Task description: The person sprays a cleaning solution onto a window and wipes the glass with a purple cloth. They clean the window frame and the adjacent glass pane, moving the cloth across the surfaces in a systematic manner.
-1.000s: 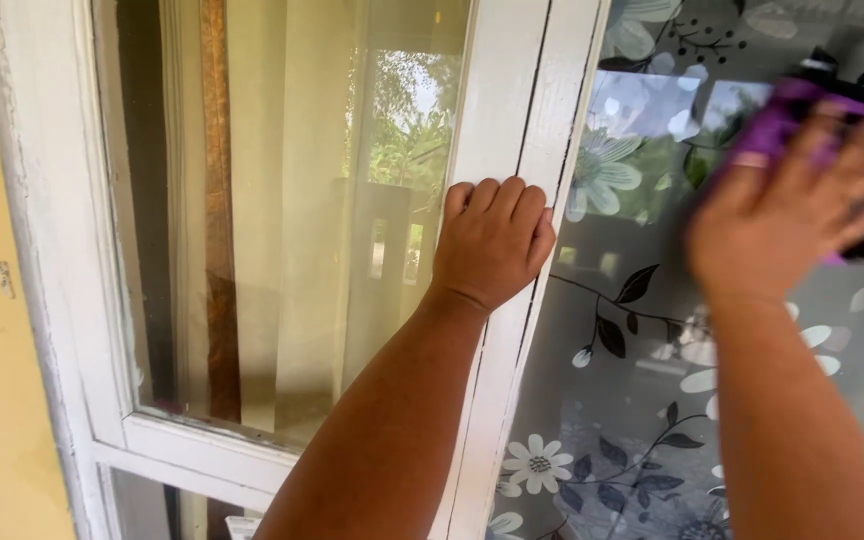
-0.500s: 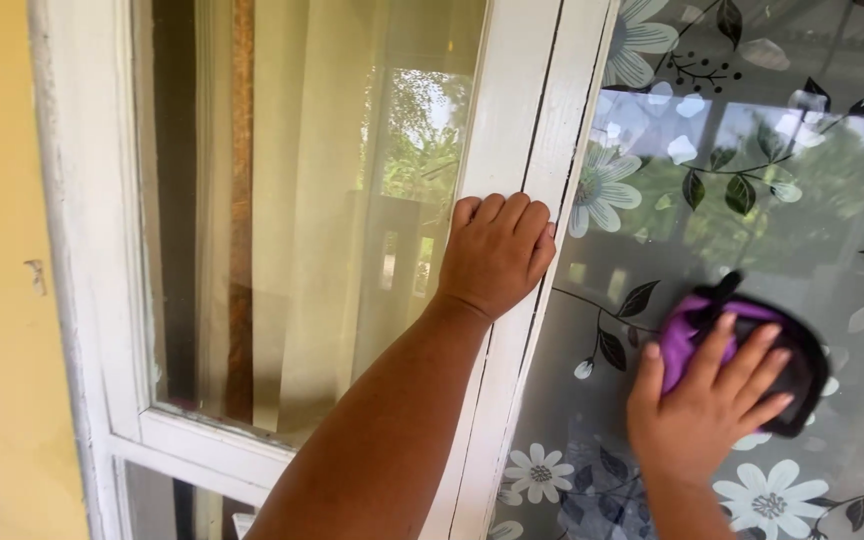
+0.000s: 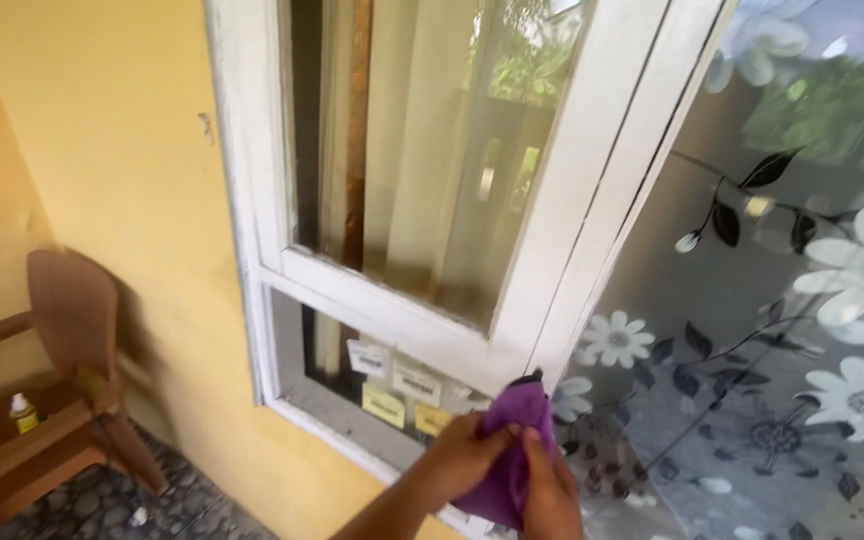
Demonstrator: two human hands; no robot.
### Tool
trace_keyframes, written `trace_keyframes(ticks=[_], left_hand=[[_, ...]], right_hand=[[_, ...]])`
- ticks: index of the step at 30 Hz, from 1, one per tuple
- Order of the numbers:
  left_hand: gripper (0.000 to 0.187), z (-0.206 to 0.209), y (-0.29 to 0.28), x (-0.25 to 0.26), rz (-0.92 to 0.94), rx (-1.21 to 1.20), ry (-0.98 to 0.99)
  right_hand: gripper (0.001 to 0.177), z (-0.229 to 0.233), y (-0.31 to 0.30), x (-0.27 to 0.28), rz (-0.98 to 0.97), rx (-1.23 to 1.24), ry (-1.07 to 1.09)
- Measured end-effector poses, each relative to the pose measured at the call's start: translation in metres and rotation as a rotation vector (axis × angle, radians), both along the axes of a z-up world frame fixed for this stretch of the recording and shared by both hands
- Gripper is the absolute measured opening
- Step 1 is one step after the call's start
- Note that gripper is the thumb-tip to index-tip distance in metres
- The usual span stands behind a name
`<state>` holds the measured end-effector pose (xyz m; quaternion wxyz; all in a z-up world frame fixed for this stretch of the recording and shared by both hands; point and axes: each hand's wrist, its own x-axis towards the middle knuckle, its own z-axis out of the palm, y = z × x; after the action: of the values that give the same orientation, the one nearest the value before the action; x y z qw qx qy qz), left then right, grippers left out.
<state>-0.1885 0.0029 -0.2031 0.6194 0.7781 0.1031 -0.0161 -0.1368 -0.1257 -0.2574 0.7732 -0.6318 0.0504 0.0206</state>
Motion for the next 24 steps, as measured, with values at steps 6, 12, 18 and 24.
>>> trace_keyframes(ticks=[6,12,18,24], left_hand=[[0.027,0.005,0.095,-0.032,0.313,0.178,-0.285],[0.021,0.015,0.166,-0.109,0.465,0.123,-0.685],[0.034,0.041,0.236,-0.191,0.271,0.310,-0.554],[0.045,0.050,0.257,-0.278,-0.017,0.250,-0.665]], right_hand=[[0.058,0.050,0.055,-0.075,0.246,-0.485,-0.182],[0.060,0.016,0.126,-0.153,0.074,-0.548,-0.667],[0.055,0.081,0.218,-0.272,-0.147,-0.659,-0.671],[0.079,0.089,0.238,-0.342,-0.109,-0.638,-0.549]])
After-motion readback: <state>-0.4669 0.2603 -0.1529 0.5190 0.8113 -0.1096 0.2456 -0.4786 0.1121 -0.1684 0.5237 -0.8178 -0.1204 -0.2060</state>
